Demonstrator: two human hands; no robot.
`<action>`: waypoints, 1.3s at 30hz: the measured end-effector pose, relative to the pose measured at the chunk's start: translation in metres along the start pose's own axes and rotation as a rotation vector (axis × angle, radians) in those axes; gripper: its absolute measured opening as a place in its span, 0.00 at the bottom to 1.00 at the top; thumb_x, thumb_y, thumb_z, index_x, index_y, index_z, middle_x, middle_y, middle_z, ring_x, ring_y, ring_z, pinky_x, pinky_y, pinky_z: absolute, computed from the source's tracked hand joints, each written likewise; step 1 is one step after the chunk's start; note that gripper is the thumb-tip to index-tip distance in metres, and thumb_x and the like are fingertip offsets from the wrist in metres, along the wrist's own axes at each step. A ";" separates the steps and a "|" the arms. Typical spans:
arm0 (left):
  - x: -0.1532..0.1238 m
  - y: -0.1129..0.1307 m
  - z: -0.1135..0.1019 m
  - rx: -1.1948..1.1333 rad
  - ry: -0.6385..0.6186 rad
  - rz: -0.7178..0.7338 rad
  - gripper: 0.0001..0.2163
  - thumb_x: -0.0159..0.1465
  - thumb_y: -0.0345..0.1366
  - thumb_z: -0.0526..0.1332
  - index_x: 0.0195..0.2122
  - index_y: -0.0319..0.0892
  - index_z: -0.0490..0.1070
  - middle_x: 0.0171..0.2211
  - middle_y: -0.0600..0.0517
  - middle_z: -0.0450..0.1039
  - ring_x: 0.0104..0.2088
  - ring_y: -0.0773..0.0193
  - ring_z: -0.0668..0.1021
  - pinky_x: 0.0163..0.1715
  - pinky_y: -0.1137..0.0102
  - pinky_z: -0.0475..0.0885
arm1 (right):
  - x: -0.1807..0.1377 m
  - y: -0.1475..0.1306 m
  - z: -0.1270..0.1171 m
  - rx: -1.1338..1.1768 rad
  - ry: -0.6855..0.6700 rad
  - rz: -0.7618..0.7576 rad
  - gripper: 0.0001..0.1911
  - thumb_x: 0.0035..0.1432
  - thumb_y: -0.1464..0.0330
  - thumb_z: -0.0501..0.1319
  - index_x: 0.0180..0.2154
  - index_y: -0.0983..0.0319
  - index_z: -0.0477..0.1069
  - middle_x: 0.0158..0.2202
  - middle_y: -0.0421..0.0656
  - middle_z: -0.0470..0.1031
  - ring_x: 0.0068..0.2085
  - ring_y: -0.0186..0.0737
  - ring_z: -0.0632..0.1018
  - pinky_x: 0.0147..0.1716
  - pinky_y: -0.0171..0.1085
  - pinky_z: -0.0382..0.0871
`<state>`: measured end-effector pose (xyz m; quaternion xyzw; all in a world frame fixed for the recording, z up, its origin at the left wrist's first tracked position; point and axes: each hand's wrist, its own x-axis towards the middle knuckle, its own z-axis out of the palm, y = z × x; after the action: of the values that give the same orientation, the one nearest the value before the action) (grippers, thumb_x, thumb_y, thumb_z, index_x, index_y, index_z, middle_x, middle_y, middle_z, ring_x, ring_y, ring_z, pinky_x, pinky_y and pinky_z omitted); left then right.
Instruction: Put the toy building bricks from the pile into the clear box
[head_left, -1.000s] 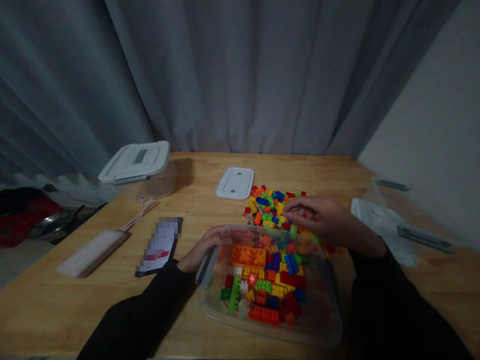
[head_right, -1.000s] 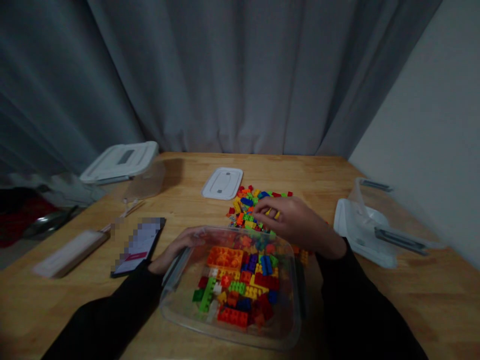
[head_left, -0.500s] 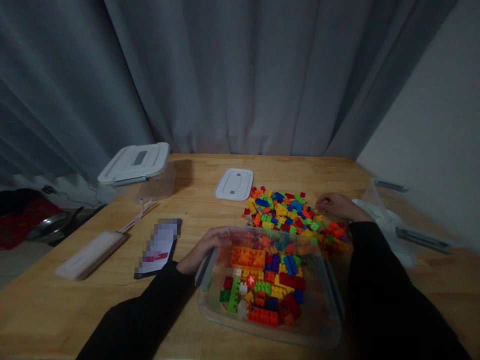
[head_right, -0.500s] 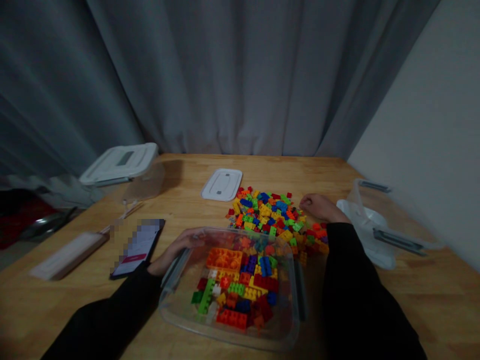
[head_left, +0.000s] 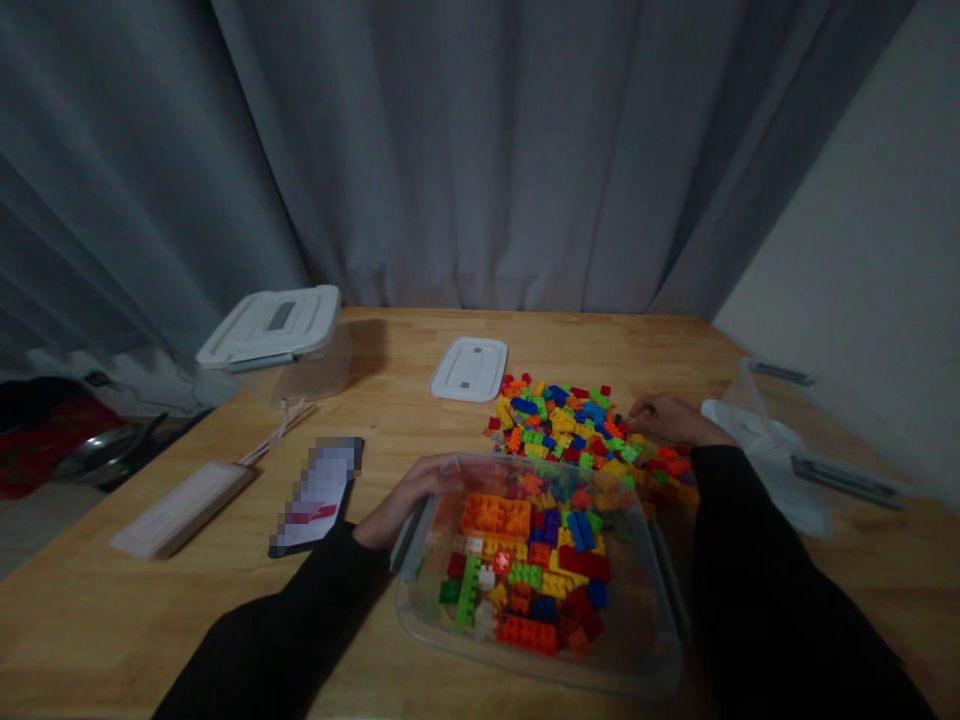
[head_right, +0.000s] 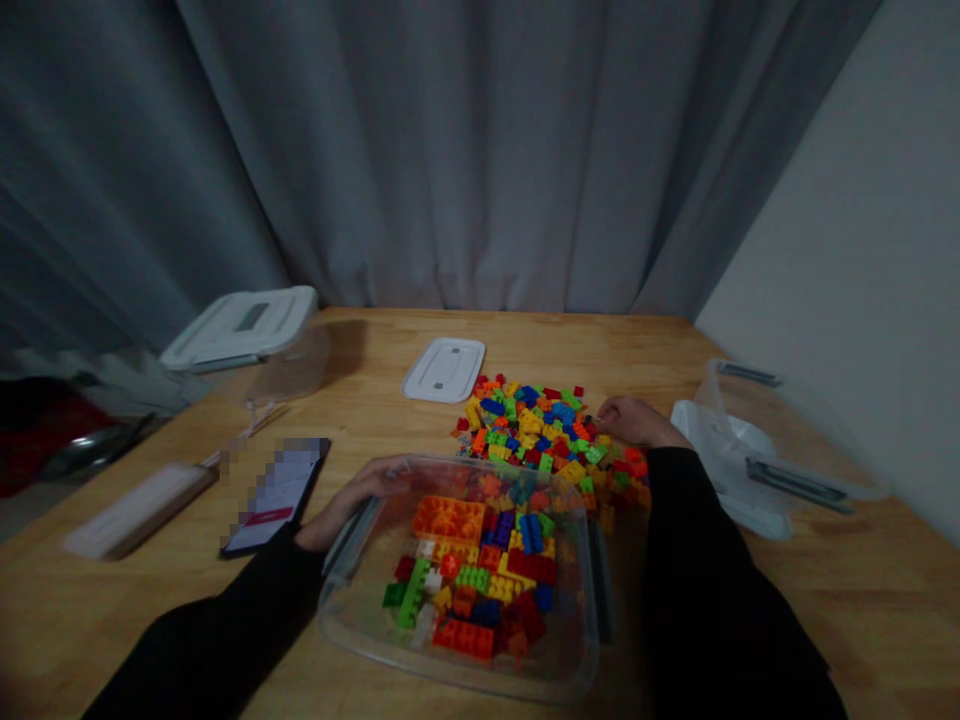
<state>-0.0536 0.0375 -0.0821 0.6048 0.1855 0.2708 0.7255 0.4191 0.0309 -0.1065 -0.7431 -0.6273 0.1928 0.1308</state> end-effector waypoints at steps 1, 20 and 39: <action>0.000 0.000 0.000 -0.011 0.001 -0.003 0.21 0.61 0.28 0.57 0.53 0.38 0.81 0.54 0.42 0.81 0.58 0.44 0.79 0.64 0.51 0.64 | 0.000 0.000 0.000 0.010 -0.011 -0.001 0.15 0.54 0.57 0.66 0.36 0.62 0.78 0.35 0.47 0.83 0.36 0.44 0.80 0.33 0.37 0.69; -0.001 0.002 0.002 -0.012 0.013 -0.009 0.22 0.59 0.28 0.57 0.53 0.38 0.81 0.52 0.42 0.83 0.56 0.44 0.80 0.62 0.53 0.67 | -0.005 -0.004 0.000 0.001 -0.055 0.028 0.15 0.53 0.59 0.67 0.38 0.62 0.81 0.35 0.47 0.84 0.34 0.42 0.81 0.30 0.36 0.69; 0.000 -0.004 -0.002 -0.029 0.034 -0.019 0.21 0.60 0.30 0.58 0.53 0.38 0.80 0.53 0.41 0.82 0.57 0.44 0.79 0.64 0.52 0.65 | -0.015 -0.018 -0.026 0.030 0.049 0.010 0.11 0.49 0.65 0.69 0.35 0.60 0.75 0.35 0.45 0.82 0.36 0.42 0.80 0.34 0.36 0.71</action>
<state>-0.0543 0.0381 -0.0863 0.5879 0.1996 0.2767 0.7335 0.4131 0.0200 -0.0739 -0.7487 -0.6172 0.1846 0.1562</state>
